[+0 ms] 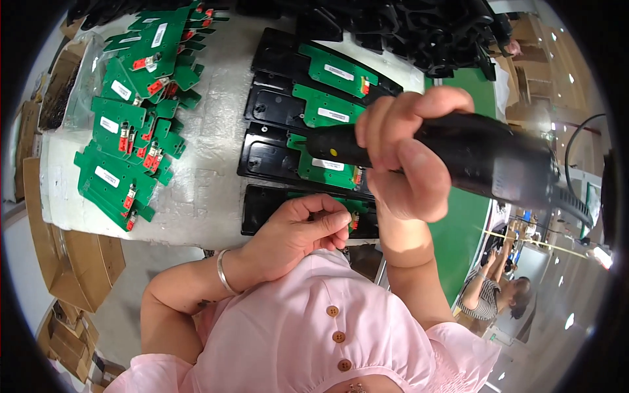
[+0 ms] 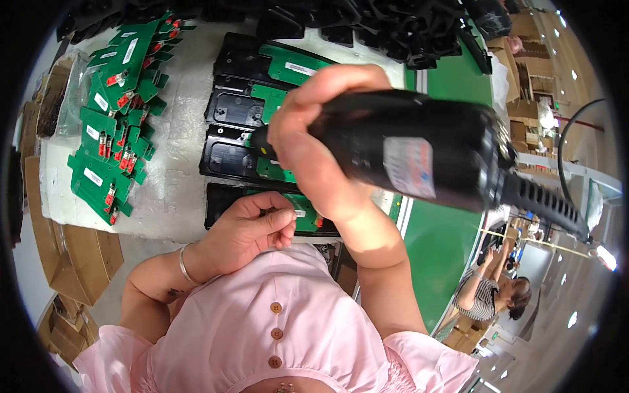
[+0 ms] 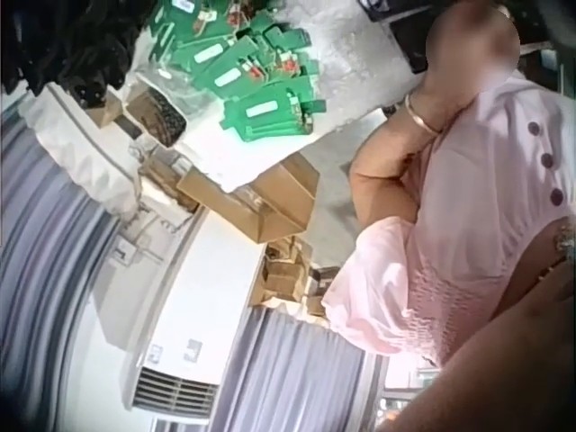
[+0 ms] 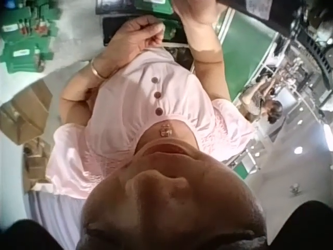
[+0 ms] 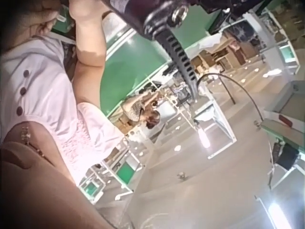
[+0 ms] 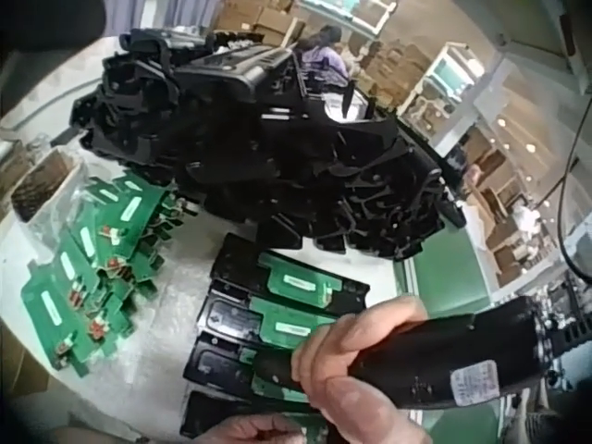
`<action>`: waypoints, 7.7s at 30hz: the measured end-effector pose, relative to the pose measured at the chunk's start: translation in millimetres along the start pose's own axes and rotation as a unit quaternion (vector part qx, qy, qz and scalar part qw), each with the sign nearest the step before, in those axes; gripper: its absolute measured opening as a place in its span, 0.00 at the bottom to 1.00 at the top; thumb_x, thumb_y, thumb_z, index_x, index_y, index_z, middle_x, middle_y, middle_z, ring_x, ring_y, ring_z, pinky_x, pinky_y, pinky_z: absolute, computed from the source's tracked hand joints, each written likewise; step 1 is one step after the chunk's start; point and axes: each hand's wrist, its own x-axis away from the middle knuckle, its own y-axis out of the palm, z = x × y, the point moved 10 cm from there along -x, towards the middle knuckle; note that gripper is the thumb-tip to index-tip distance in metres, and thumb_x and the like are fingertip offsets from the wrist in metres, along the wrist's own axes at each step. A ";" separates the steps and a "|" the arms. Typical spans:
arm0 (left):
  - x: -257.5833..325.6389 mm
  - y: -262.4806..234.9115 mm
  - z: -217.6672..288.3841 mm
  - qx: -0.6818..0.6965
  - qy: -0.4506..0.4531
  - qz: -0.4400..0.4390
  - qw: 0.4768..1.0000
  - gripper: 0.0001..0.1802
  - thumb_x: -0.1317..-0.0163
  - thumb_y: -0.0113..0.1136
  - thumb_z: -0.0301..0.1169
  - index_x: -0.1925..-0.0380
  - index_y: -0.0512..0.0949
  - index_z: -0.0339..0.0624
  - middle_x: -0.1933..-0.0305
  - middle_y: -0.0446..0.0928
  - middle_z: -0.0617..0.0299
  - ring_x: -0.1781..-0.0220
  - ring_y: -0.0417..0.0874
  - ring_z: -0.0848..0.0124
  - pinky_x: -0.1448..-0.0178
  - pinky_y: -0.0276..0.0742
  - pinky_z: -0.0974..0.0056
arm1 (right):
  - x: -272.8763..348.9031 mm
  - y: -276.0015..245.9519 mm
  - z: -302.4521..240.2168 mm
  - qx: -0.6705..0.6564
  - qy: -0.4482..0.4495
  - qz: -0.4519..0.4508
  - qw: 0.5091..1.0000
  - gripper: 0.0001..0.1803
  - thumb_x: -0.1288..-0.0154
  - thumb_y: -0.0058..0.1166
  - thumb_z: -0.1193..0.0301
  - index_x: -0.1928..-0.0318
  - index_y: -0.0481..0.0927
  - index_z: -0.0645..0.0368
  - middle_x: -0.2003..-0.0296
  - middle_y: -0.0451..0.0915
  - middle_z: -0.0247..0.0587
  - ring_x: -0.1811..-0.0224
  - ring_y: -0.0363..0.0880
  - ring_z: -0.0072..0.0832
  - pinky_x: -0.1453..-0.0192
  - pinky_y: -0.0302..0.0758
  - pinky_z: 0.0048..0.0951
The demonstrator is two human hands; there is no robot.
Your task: Assembling electronic components by installing circuit boards into plastic housings using an electric screwdriver.
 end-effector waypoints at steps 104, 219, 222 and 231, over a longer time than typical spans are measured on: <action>-18.2 -0.2 38.7 0.060 0.061 0.053 0.995 0.07 0.42 0.52 0.27 0.64 0.73 0.38 0.67 0.74 0.63 0.67 0.76 0.77 0.61 0.74 0.76 | 15.5 -37.6 -96.9 -0.135 -0.107 -0.111 0.979 0.14 0.61 0.50 0.79 0.70 0.64 0.55 0.88 0.71 0.23 0.86 0.70 0.11 0.77 0.67 0.12; -39.5 -4.0 90.7 -0.060 0.089 0.056 0.993 0.10 0.40 0.49 0.29 0.60 0.71 0.37 0.62 0.75 0.59 0.61 0.77 0.73 0.54 0.73 0.71 | -68.1 -58.2 27.5 0.013 -0.022 0.039 0.999 0.13 0.54 0.41 0.79 0.63 0.64 0.64 0.84 0.65 0.37 0.85 0.62 0.23 0.73 0.66 0.29; -38.6 -6.3 89.9 -0.051 0.080 0.070 0.993 0.09 0.41 0.51 0.28 0.61 0.72 0.37 0.63 0.75 0.60 0.62 0.76 0.74 0.54 0.73 0.72 | -68.7 -55.6 29.0 0.047 -0.014 0.023 0.999 0.12 0.54 0.41 0.79 0.64 0.64 0.63 0.84 0.65 0.37 0.85 0.61 0.23 0.74 0.65 0.28; -41.2 -9.5 90.9 -0.014 0.091 0.072 0.993 0.08 0.43 0.52 0.25 0.62 0.73 0.37 0.63 0.75 0.61 0.61 0.76 0.76 0.54 0.73 0.74 | -72.0 -39.7 32.2 0.102 -0.011 -0.032 0.994 0.08 0.56 0.42 0.82 0.70 0.64 0.63 0.85 0.65 0.38 0.86 0.61 0.22 0.77 0.65 0.26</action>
